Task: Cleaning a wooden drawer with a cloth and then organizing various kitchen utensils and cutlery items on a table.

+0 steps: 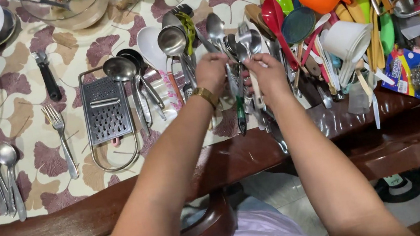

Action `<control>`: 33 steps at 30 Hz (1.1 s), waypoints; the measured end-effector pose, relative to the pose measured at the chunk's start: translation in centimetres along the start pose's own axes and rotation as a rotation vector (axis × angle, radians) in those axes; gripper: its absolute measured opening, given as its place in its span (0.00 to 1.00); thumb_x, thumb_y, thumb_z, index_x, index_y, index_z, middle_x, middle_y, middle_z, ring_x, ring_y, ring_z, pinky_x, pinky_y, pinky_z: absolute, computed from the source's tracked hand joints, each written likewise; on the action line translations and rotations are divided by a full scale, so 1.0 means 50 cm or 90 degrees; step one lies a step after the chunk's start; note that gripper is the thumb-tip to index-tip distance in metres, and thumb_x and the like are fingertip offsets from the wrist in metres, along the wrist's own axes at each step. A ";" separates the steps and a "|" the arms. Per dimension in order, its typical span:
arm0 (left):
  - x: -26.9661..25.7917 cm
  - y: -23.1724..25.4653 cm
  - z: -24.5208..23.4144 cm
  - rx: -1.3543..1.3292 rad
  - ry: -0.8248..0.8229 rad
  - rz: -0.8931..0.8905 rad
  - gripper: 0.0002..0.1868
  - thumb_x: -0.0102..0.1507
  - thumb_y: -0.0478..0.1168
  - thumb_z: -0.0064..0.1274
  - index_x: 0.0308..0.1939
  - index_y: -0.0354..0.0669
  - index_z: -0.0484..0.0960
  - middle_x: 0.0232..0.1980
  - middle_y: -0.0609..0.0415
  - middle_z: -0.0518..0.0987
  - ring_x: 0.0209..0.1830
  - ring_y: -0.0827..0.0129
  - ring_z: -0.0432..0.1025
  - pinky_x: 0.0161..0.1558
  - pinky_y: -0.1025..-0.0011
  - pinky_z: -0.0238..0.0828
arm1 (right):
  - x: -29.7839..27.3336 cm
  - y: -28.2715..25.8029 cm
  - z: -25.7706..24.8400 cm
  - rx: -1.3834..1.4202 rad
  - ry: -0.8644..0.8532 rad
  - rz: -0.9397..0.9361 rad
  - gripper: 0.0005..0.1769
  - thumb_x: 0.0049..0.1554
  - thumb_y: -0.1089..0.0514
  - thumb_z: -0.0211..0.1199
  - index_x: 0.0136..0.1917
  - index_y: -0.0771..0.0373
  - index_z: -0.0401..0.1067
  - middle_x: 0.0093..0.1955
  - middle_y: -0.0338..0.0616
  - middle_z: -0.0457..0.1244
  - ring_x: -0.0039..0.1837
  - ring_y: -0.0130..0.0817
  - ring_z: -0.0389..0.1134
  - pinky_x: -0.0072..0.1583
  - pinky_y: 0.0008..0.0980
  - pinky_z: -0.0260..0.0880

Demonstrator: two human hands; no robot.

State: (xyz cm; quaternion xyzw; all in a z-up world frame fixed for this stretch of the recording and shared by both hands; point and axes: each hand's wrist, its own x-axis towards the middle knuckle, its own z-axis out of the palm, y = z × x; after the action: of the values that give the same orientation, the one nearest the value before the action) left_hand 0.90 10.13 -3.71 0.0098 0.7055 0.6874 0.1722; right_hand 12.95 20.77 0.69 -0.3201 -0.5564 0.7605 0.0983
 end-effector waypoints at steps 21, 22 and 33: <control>-0.221 0.159 -0.920 -0.077 0.180 -0.105 0.11 0.61 0.29 0.60 0.45 0.42 0.78 0.36 0.54 0.83 0.31 0.68 0.78 0.32 0.67 0.78 | -0.219 0.067 0.738 -0.197 -0.478 0.141 0.21 0.54 0.66 0.65 0.61 0.57 0.71 0.48 0.39 0.71 0.51 0.33 0.73 0.53 0.43 0.75; -0.236 0.130 -0.968 -0.077 0.193 -0.103 0.11 0.61 0.29 0.60 0.45 0.42 0.78 0.36 0.54 0.83 0.31 0.68 0.78 0.32 0.67 0.78 | -0.221 0.095 0.765 -0.198 -0.492 0.142 0.21 0.54 0.66 0.65 0.61 0.57 0.71 0.48 0.39 0.71 0.51 0.33 0.73 0.53 0.43 0.75; -0.338 -0.068 -1.183 0.319 0.498 -0.093 0.14 0.57 0.32 0.60 0.46 0.46 0.89 0.37 0.51 0.86 0.37 0.65 0.80 0.44 0.67 0.76 | -0.193 0.365 0.898 -0.363 -0.321 0.148 0.17 0.54 0.73 0.65 0.56 0.63 0.70 0.47 0.48 0.68 0.47 0.39 0.72 0.42 0.39 0.76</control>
State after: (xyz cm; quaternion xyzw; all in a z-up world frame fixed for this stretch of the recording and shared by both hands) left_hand 2.41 -51.44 -3.41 -0.2582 0.8606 0.4340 -0.0661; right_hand -2.56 -25.89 -4.37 -0.1986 -0.7120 0.6361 -0.2214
